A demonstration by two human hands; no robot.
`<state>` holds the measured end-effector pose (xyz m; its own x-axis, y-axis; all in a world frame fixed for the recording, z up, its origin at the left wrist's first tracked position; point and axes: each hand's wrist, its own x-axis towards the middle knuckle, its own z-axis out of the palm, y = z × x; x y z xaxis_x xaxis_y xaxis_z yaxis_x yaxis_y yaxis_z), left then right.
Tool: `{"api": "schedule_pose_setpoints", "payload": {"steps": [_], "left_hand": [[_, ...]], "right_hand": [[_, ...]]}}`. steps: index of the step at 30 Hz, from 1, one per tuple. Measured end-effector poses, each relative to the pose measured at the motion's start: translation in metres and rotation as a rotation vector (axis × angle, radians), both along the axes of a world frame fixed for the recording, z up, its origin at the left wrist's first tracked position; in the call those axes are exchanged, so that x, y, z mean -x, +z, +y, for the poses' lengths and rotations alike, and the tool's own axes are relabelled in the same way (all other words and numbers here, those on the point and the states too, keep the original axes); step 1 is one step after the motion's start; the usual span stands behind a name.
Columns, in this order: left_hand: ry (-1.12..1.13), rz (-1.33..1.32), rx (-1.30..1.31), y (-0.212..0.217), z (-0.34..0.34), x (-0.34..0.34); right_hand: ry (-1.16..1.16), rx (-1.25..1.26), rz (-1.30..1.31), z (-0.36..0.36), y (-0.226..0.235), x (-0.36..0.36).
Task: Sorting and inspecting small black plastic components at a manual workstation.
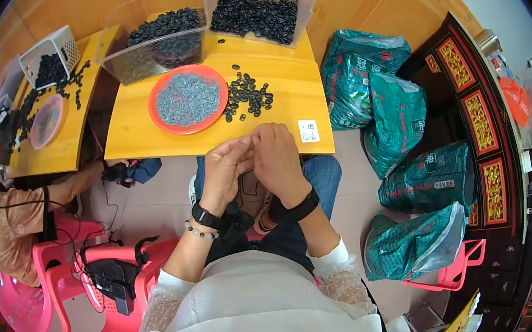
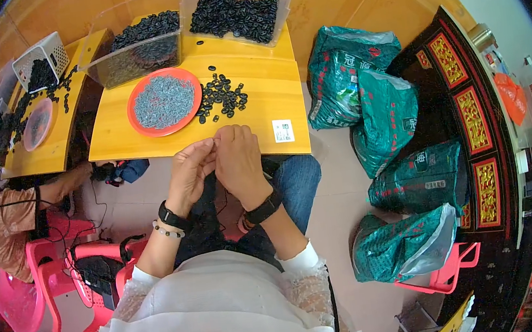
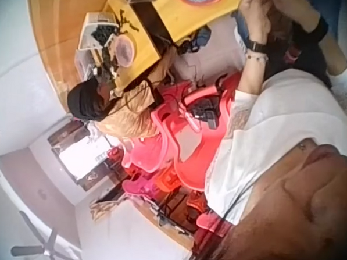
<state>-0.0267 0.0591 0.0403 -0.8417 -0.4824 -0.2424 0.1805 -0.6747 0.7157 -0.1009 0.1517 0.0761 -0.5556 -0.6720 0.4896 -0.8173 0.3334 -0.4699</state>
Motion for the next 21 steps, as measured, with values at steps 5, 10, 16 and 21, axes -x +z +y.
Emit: {"api": "schedule_pose_setpoints", "payload": {"steps": [5,10,16,21], "left_hand": [[-0.058,-0.006,-0.056,0.001,-0.002,-0.002],[0.055,-0.037,0.199,-0.001,0.001,0.0],[0.192,-0.029,0.5,-0.016,0.0,0.005],[0.18,-0.031,0.358,-0.009,-0.006,-0.002]], "right_hand": [[-0.004,-0.011,0.013,-0.004,0.0,0.002],[0.034,0.029,-0.127,-0.006,-0.012,0.009],[0.168,0.109,-0.428,-0.014,-0.021,0.018],[0.076,0.053,-0.423,-0.036,-0.014,0.029]]}}
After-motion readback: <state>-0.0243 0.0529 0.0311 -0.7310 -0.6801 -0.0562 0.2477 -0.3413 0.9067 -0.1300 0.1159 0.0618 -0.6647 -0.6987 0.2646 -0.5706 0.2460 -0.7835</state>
